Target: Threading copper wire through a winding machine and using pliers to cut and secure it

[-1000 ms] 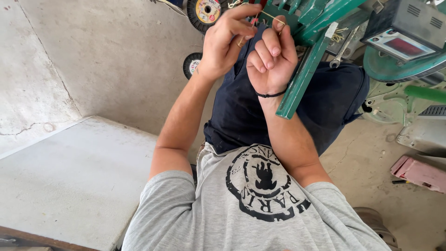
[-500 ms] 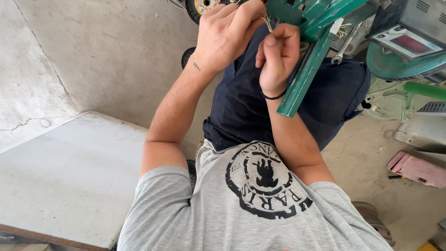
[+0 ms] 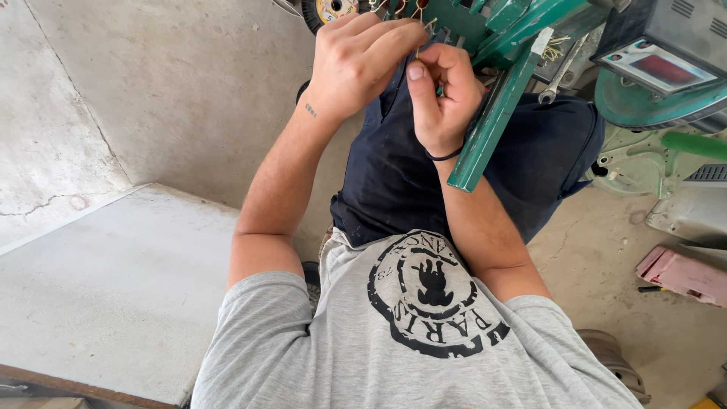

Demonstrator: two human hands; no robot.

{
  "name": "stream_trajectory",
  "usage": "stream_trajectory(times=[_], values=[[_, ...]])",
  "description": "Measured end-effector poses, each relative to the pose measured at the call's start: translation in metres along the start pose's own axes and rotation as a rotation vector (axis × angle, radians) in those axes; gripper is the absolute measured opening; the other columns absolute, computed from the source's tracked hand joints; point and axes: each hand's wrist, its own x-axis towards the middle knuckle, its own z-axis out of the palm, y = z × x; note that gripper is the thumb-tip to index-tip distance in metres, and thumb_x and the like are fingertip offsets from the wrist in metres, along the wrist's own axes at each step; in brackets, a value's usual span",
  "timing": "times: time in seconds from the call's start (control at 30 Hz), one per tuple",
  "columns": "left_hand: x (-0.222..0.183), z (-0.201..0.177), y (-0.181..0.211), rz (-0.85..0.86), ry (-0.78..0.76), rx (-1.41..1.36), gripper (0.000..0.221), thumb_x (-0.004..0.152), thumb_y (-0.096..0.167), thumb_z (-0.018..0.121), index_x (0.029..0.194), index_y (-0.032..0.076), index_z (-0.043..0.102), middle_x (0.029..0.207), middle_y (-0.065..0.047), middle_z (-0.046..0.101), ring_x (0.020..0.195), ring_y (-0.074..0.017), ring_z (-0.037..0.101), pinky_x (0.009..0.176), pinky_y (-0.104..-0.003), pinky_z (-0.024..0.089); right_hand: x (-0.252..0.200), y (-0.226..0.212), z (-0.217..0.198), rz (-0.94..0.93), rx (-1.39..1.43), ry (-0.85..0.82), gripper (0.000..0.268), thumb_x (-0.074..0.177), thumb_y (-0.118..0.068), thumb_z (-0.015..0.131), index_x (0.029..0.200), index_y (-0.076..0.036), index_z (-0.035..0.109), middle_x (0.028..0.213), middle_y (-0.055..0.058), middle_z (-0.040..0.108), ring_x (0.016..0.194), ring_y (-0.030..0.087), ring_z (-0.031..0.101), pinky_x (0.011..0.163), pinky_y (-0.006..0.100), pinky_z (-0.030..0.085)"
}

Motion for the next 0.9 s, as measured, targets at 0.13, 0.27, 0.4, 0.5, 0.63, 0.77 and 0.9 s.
stream_trajectory(times=[0.13, 0.27, 0.4, 0.5, 0.63, 0.77, 0.9], values=[[-0.011, 0.003, -0.011, -0.046, -0.010, -0.191, 0.022, 0.113, 0.012, 0.049, 0.105, 0.011, 0.069, 0.096, 0.001, 0.076, 0.068, -0.0185, 0.060, 0.059, -0.031, 0.046, 0.001, 0.012, -0.004, 0.000, -0.043, 0.037, 0.021, 0.107, -0.022, 0.059, 0.121, -0.005, 0.060, 0.092, 0.009, 0.068, 0.077, 0.019, 0.066, 0.071, 0.031, 0.055], [-0.005, -0.005, -0.019, 0.055, -0.064, -0.205, 0.026, 0.114, 0.008, 0.045, 0.103, 0.009, 0.068, 0.106, -0.001, 0.076, 0.070, -0.0197, 0.057, 0.061, -0.032, 0.045, 0.012, 0.011, -0.001, -0.127, -0.238, -0.008, 0.026, 0.110, -0.011, 0.059, 0.136, -0.008, 0.056, 0.110, 0.011, 0.067, 0.070, 0.019, 0.060, 0.062, 0.030, 0.055], [-0.003, -0.009, -0.023, 0.127, -0.079, -0.135, 0.027, 0.114, 0.006, 0.046, 0.100, 0.009, 0.069, 0.107, -0.002, 0.077, 0.071, -0.0183, 0.060, 0.061, -0.030, 0.048, 0.018, 0.003, 0.003, -0.144, -0.241, 0.013, 0.016, 0.110, -0.015, 0.055, 0.107, -0.001, 0.064, 0.102, 0.011, 0.065, 0.062, 0.021, 0.066, 0.057, 0.032, 0.053], [-0.015, 0.002, -0.026, 0.012, -0.034, -0.302, 0.021, 0.114, 0.013, 0.050, 0.110, 0.009, 0.070, 0.113, -0.003, 0.076, 0.079, -0.0219, 0.070, 0.067, -0.034, 0.052, 0.020, -0.002, 0.005, -0.129, -0.222, 0.017, 0.012, 0.107, -0.011, 0.060, 0.104, 0.000, 0.064, 0.099, 0.013, 0.065, 0.065, 0.022, 0.065, 0.056, 0.031, 0.053], [-0.021, 0.005, -0.020, -0.047, 0.014, -0.383, 0.013, 0.110, 0.003, 0.057, 0.106, 0.006, 0.070, 0.112, -0.005, 0.074, 0.081, -0.0219, 0.069, 0.069, -0.033, 0.051, 0.026, -0.004, 0.007, -0.132, -0.238, -0.036, 0.014, 0.108, -0.013, 0.062, 0.106, 0.001, 0.066, 0.099, 0.014, 0.062, 0.073, 0.024, 0.062, 0.056, 0.031, 0.055], [-0.023, 0.002, -0.022, 0.057, 0.032, -0.216, 0.013, 0.111, 0.007, 0.057, 0.108, 0.006, 0.070, 0.115, -0.005, 0.074, 0.075, -0.0214, 0.063, 0.066, -0.032, 0.050, 0.027, 0.001, 0.015, -0.118, -0.219, 0.034, 0.002, 0.103, -0.005, 0.066, 0.101, -0.003, 0.066, 0.092, 0.008, 0.064, 0.066, 0.021, 0.059, 0.059, 0.032, 0.052], [-0.014, -0.007, -0.024, 0.190, 0.030, -0.043, 0.017, 0.110, 0.007, 0.056, 0.103, 0.007, 0.071, 0.115, 0.000, 0.074, 0.073, -0.0166, 0.058, 0.062, -0.028, 0.046, 0.021, 0.017, 0.021, -0.055, -0.151, 0.110, 0.012, 0.102, -0.005, 0.068, 0.106, -0.007, 0.057, 0.091, 0.005, 0.061, 0.060, 0.016, 0.057, 0.054, 0.030, 0.047]])
